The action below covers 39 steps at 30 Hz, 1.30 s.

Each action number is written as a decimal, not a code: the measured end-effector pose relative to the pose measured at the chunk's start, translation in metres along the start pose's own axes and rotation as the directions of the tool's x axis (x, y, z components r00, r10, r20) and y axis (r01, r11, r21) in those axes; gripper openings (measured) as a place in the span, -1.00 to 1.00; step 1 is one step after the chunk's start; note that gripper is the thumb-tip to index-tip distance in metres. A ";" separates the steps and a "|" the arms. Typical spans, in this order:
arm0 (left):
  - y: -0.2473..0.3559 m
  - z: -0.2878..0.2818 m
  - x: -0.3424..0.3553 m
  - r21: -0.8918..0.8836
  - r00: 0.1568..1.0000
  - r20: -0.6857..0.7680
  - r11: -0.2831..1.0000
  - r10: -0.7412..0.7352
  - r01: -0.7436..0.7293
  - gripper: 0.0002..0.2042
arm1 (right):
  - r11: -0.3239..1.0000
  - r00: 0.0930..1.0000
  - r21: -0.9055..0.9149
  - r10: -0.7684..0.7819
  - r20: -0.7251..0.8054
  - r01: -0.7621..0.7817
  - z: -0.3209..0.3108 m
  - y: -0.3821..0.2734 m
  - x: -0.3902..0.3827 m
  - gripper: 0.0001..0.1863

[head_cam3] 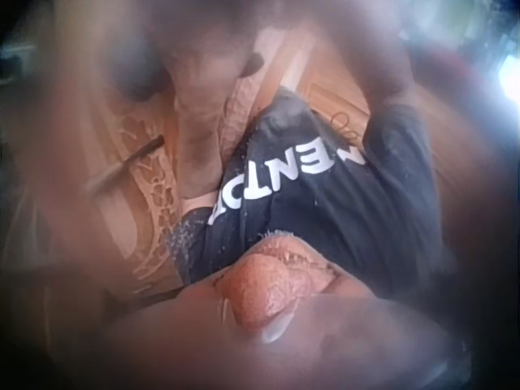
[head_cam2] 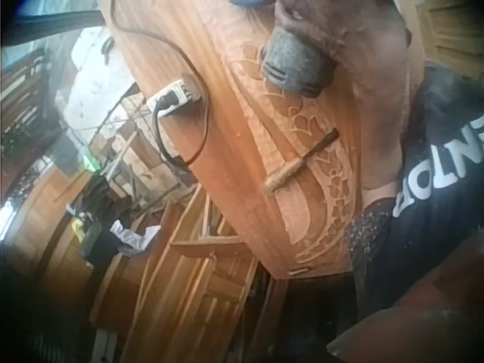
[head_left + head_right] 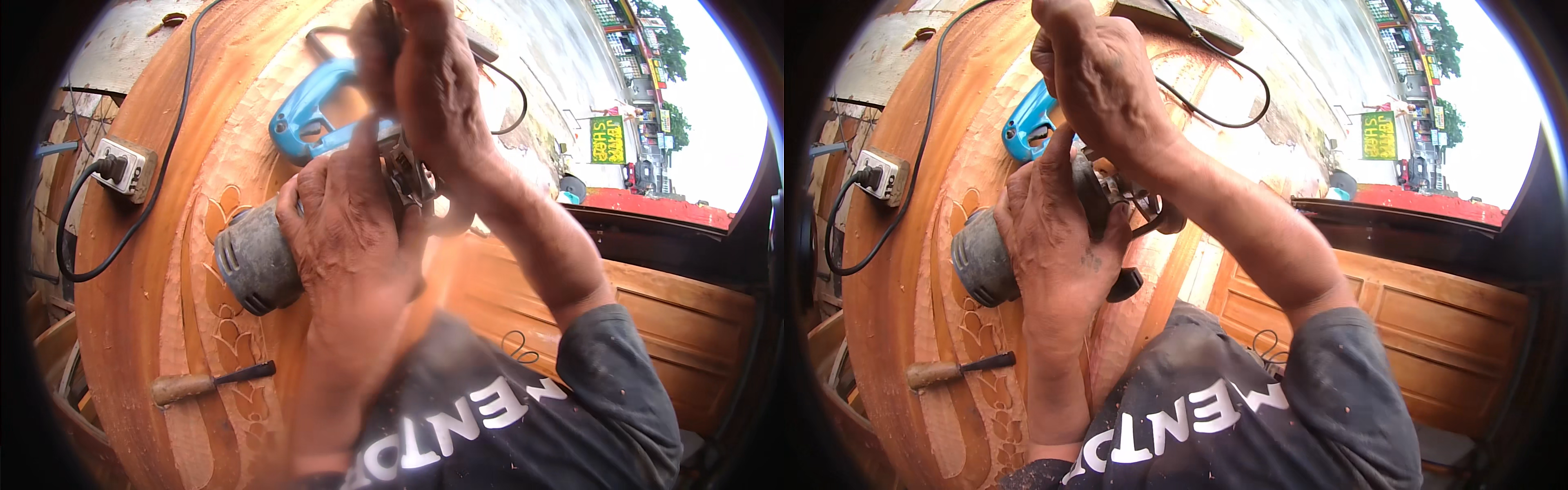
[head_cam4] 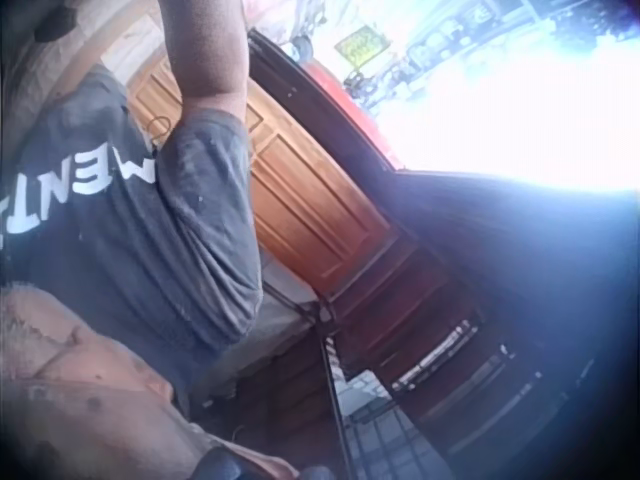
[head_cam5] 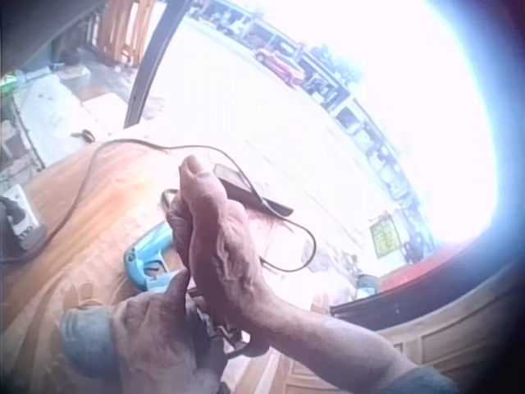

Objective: The person uses a wrench to tighten or adjust the bit on a wood router held by hand.

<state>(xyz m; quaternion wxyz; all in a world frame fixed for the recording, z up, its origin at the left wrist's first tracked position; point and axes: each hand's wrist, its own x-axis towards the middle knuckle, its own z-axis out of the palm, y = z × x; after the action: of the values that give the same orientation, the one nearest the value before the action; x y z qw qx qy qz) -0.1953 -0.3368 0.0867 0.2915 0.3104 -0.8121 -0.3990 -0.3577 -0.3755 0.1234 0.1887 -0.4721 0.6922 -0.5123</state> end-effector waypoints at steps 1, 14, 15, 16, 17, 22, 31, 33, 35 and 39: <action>0.001 -0.003 0.000 -0.007 1.000 0.008 1.000 -0.007 0.007 -0.05 | 0.992 0.993 0.058 0.116 0.011 -0.116 0.000 -0.002 0.005 -0.35; 0.005 -0.008 0.003 0.100 0.996 0.019 0.991 -0.091 0.089 0.08 | 0.826 0.974 -0.561 0.079 0.214 0.057 0.027 0.051 0.046 -0.82; 0.004 -0.008 0.003 0.110 0.997 0.005 0.991 -0.080 0.079 0.08 | 0.846 0.967 -0.533 0.115 0.227 0.025 0.025 0.044 0.047 -0.82; 0.004 -0.009 0.003 0.095 0.997 -0.004 0.993 -0.073 0.073 0.09 | 0.877 0.963 -0.459 -0.015 0.271 0.142 0.026 0.038 0.045 -0.81; 0.003 -0.004 0.003 0.072 0.998 0.000 0.995 -0.066 0.065 0.09 | 0.888 0.945 -0.388 -0.133 0.298 0.247 0.026 0.028 0.038 -0.78; 0.008 0.002 0.007 0.018 0.999 0.015 0.999 -0.042 0.041 0.17 | 0.962 0.975 0.178 0.187 0.123 -0.207 -0.005 -0.046 0.024 -0.32; 0.007 -0.006 0.004 0.065 0.998 0.052 0.997 -0.034 0.030 0.27 | 0.835 0.900 0.343 -0.427 -0.089 0.431 -0.038 -0.072 -0.121 -0.10; 0.004 -0.006 0.002 0.090 0.999 0.038 0.996 -0.030 0.027 0.26 | 0.803 0.837 0.260 -0.545 -0.041 0.536 -0.040 -0.059 -0.128 -0.07; 0.003 -0.006 0.002 0.100 0.999 0.039 0.995 -0.030 0.026 0.25 | 0.815 0.854 0.284 -0.520 -0.026 0.505 -0.042 -0.050 -0.139 -0.08; 0.001 -0.001 0.003 0.133 1.000 0.023 0.991 -0.017 0.013 0.24 | 0.785 0.808 0.251 -0.588 0.019 0.566 -0.045 -0.041 -0.140 -0.10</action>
<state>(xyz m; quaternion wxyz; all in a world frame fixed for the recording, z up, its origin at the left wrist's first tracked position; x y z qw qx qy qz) -0.1963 -0.3391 0.0890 0.2572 0.3303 -0.8380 -0.3500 -0.3050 -0.2339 0.1470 0.1101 -0.6596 0.4396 -0.5996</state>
